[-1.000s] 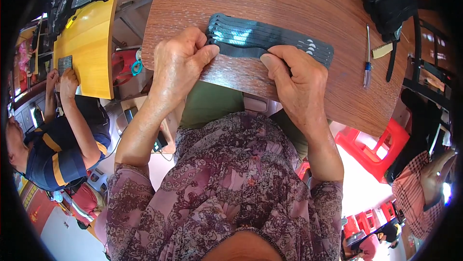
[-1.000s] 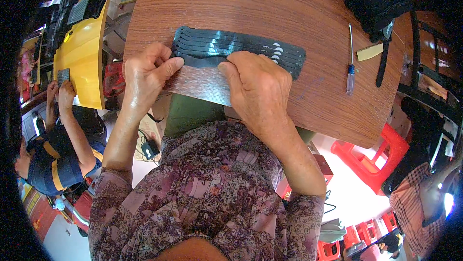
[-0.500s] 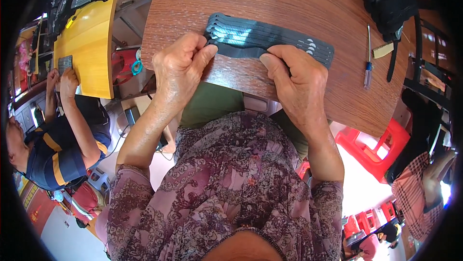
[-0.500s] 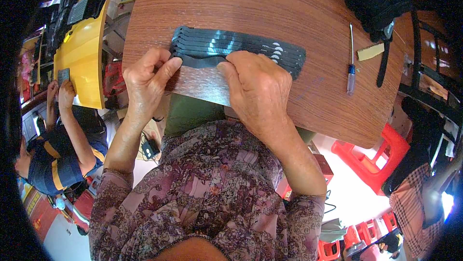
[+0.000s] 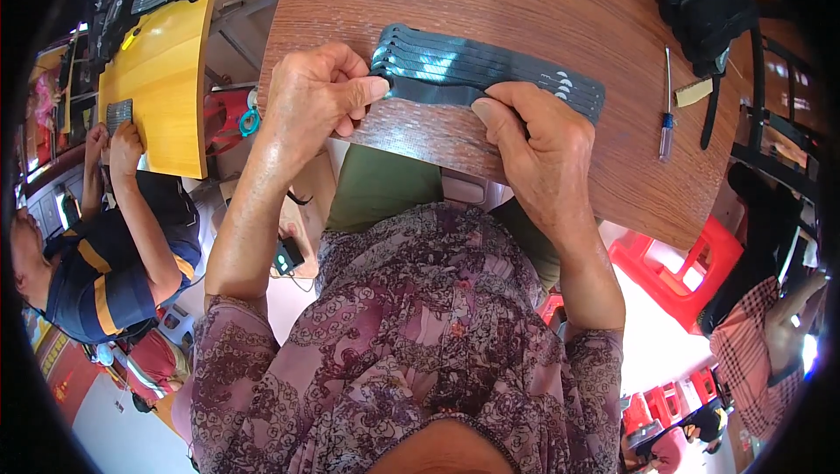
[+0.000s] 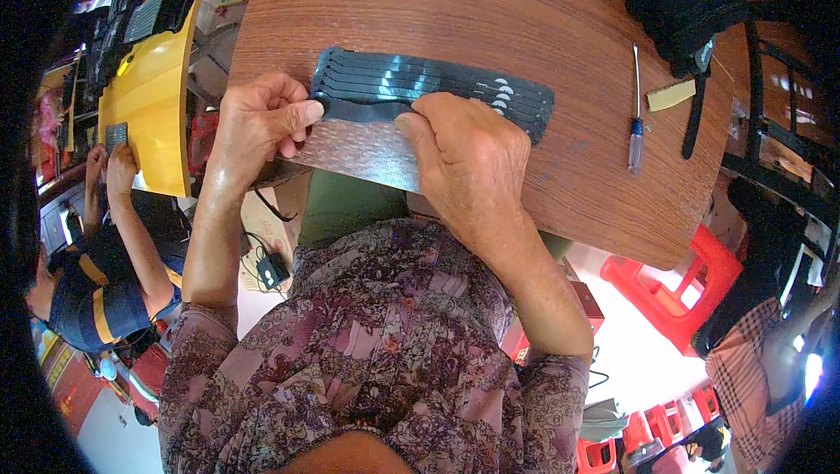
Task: The person is assembling hook-and-loop cable straps by peeling them from a backing and stacking them at a workbench.
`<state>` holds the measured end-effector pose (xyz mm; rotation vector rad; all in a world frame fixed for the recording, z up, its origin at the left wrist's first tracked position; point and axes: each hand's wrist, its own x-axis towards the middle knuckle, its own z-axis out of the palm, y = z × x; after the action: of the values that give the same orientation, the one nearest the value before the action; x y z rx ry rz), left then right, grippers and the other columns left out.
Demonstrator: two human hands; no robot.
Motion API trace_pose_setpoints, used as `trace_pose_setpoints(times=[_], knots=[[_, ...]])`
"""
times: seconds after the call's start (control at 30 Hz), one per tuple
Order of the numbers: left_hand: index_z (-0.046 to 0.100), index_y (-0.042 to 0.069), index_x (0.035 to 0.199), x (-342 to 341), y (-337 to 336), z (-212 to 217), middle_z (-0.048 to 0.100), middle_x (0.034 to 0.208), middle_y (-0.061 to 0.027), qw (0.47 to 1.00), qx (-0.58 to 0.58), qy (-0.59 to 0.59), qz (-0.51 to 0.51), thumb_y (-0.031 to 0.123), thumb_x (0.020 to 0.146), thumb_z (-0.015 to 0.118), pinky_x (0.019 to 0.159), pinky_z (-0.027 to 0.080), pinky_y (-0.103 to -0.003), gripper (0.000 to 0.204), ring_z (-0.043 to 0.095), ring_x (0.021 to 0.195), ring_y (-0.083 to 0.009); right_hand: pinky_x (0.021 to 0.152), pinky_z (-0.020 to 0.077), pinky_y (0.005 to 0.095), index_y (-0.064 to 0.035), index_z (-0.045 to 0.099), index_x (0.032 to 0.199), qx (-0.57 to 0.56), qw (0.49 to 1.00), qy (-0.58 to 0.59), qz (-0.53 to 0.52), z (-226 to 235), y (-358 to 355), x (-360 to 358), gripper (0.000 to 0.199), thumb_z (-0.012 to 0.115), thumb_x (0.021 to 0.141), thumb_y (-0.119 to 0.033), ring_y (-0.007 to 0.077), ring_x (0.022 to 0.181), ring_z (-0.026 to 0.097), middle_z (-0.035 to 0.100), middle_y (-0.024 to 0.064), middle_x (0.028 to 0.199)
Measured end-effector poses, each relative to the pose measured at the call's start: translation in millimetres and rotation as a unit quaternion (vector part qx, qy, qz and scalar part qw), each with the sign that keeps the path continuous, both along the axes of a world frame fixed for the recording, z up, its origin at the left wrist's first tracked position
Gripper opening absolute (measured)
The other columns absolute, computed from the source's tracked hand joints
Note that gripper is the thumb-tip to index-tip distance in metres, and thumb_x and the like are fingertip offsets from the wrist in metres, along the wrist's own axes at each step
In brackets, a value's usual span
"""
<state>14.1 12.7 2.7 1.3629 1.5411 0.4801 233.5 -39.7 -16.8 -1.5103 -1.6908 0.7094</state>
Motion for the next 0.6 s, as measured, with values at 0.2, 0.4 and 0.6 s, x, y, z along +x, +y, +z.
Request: trace_pose_setpoints(times=[0.2, 0.4, 0.6], knots=[[0.061, -0.001, 0.075, 4.7, 0.9, 6.7, 0.057, 0.056, -0.0032, 0.999, -0.044, -0.008, 0.028, 0.007, 0.08, 0.068, 0.039, 0.039, -0.02, 0.011, 0.051, 0.044, -0.0062, 0.058, 0.0459, 0.0411, -0.0029, 0.062, 0.078, -0.003, 1.0, -0.001, 0.0, 0.7, 0.0, 0.3, 0.011, 0.066, 0.079, -0.013, 0.0318, 0.066, 0.06, 0.06, 0.0142, 0.069], [0.06, 0.0, 0.079, 3.9, -0.8, 2.4, 0.057, 0.059, -0.0022, 0.999, -0.01, 0.031, 0.015, 0.008, 0.082, 0.067, 0.039, 0.037, -0.019, 0.011, 0.048, 0.044, -0.0051, 0.059, 0.0458, 0.0415, -0.0029, 0.062, 0.079, -0.009, 1.0, -0.003, 0.004, 2.2, 0.1, 1.2, 0.012, 0.067, 0.079, -0.014, 0.0321, 0.066, 0.06, 0.06, 0.014, 0.069], [0.06, 0.0, 0.079, 1.7, -1.4, 1.6, 0.056, 0.059, -0.0017, 1.0, -0.013, 0.01, 0.013, 0.008, 0.082, 0.068, 0.04, 0.037, -0.019, 0.011, 0.048, 0.045, -0.0052, 0.059, 0.0457, 0.0417, -0.003, 0.062, 0.079, -0.014, 1.0, 0.002, 0.008, 2.6, -0.2, 1.5, 0.012, 0.067, 0.079, -0.014, 0.0322, 0.066, 0.06, 0.06, 0.0143, 0.069]])
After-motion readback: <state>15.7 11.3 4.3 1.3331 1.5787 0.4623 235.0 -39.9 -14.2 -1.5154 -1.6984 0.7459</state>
